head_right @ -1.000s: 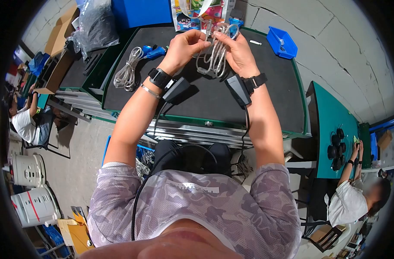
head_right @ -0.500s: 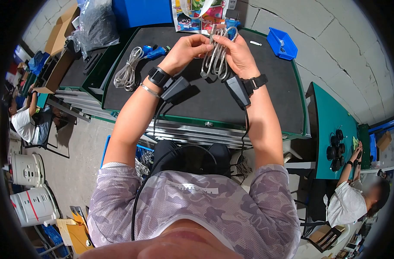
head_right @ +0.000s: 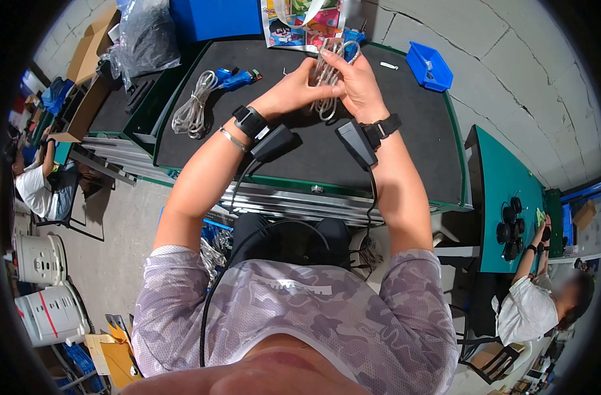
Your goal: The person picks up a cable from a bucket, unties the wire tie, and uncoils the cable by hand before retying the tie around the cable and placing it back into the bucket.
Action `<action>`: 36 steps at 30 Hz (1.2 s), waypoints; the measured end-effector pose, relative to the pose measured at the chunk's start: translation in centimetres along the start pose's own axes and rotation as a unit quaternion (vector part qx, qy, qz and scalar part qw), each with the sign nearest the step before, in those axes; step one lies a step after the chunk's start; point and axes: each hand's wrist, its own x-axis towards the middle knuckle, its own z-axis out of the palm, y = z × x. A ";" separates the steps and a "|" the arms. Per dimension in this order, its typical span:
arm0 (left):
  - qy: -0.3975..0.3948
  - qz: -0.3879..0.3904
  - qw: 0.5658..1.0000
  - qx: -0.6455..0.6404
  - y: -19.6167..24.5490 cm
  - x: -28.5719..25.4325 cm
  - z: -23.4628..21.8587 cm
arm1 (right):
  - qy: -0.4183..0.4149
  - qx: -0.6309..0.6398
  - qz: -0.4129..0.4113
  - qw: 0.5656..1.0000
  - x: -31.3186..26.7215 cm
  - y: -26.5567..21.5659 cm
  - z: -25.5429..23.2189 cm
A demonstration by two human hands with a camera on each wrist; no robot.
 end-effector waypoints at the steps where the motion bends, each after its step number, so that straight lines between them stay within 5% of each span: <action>1: 0.007 -0.006 1.000 0.020 0.2 0.1 -0.1 | 0.010 0.003 0.004 1.000 0.0 0.1 0.1; 4: 0.024 -0.016 0.997 0.076 0.7 -0.2 -0.1 | 0.000 -0.017 0.010 1.000 0.0 0.3 0.2; 6: 0.041 -0.012 0.997 0.063 0.6 -0.2 0.0 | -0.032 0.122 0.045 0.991 0.6 0.5 -0.1; 8: 0.056 -0.007 0.997 0.051 0.6 -0.3 -0.1 | -0.057 0.132 0.052 0.988 0.6 0.3 -0.5; 12: 0.051 -0.006 0.999 0.004 0.9 -0.2 -0.4 | -0.011 0.054 -0.001 0.998 0.6 0.2 -0.7; 18: 0.050 -0.050 0.960 -0.272 1.9 -0.5 -1.2 | 0.060 -0.075 -0.056 0.994 0.0 -1.1 -0.5; 23: 0.016 -0.068 0.924 -0.376 1.6 -0.2 -1.6 | 0.037 -0.043 -0.059 0.997 -0.1 -1.2 -0.7; 36: -0.049 -0.082 0.897 -0.431 1.9 -0.4 -1.8 | 0.022 -0.022 -0.073 0.997 0.3 -1.0 -1.1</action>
